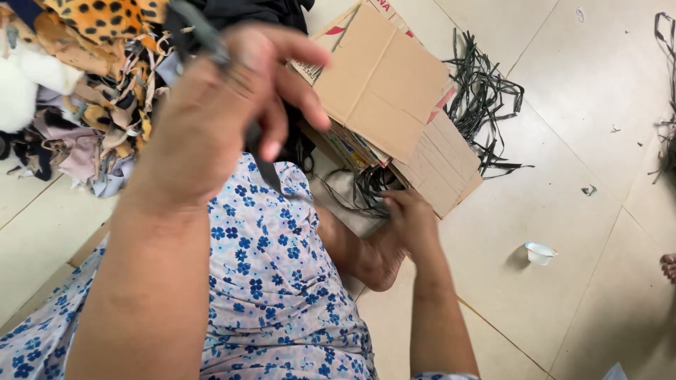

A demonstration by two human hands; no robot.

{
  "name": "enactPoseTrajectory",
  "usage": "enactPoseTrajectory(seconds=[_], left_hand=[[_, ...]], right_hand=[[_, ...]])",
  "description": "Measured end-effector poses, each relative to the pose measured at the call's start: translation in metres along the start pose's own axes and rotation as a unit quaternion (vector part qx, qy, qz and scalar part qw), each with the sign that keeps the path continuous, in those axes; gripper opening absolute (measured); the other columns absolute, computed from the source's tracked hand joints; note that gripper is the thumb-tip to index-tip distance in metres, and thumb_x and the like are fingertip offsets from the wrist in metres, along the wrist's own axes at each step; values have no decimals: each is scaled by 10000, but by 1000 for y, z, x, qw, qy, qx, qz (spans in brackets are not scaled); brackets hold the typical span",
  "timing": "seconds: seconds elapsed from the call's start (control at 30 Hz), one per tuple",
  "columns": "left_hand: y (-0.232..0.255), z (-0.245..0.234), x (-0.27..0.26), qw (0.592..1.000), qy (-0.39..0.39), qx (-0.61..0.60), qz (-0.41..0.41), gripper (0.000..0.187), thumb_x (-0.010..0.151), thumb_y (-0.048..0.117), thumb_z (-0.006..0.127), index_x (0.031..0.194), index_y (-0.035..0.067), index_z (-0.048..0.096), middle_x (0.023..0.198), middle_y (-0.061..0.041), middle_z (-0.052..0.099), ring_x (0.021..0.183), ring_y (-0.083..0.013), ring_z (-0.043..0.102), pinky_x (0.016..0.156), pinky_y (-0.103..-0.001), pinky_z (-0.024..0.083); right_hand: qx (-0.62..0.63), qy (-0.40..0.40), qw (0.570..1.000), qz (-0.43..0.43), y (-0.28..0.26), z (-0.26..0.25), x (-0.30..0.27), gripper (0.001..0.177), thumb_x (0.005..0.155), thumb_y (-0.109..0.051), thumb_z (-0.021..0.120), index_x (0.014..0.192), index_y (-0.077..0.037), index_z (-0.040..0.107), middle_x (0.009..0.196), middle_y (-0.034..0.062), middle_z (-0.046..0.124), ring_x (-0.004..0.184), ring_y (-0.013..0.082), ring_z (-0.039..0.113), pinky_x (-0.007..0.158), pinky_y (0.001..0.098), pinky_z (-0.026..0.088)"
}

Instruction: Sorting fabric scraps by color and packing them into cardboard boxes, then tying the boxes with straps

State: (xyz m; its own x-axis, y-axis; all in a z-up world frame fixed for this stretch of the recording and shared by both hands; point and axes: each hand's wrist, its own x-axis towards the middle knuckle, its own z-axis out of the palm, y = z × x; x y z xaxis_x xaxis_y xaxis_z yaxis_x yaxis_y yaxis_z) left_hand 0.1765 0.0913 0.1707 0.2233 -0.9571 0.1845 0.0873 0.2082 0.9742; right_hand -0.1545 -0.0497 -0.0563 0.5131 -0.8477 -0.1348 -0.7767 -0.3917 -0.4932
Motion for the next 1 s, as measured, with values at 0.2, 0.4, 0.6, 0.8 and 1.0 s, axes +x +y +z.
enactPoseTrajectory(seconds=[0.2,0.4,0.6,0.8,1.0], left_hand=[[-116,63,22,922,-185,131,-315,429,1030,372,381,1242,188,705,992,-13,750,677,-135,643,761,-319,541],[-220,143,33,928,-309,178,-106,647,902,71,435,1546,78,379,1621,-114,391,1496,-220,367,1235,-283,226],[-161,148,53,892,-404,153,-133,335,940,460,507,1032,299,786,927,53,786,901,-124,732,837,-259,532],[-63,60,32,916,-353,97,-165,428,989,436,405,1199,213,703,1147,13,716,605,-96,658,624,-230,544],[-26,-60,-38,996,-64,-58,4,272,1101,278,402,1199,84,566,961,-159,696,523,-99,520,469,-184,442]], right_hand=[[-298,152,935,-116,43,74,19,139,854,-316,643,914,-216,719,1041,42,622,1014,314,607,771,472,500],[204,3,979,-20,-18,-42,-12,156,931,-47,647,1033,-77,761,1062,22,772,1024,108,657,952,256,513],[492,124,835,-214,-67,-125,-45,130,1037,-87,624,1166,-102,622,842,85,643,837,247,673,844,394,578],[542,83,796,-255,-116,-150,-44,102,1092,-239,593,1193,-251,594,766,1,403,559,111,433,542,258,370],[359,24,902,-238,-167,-152,-41,372,974,-153,601,1217,128,622,699,94,553,569,107,421,545,238,301]])
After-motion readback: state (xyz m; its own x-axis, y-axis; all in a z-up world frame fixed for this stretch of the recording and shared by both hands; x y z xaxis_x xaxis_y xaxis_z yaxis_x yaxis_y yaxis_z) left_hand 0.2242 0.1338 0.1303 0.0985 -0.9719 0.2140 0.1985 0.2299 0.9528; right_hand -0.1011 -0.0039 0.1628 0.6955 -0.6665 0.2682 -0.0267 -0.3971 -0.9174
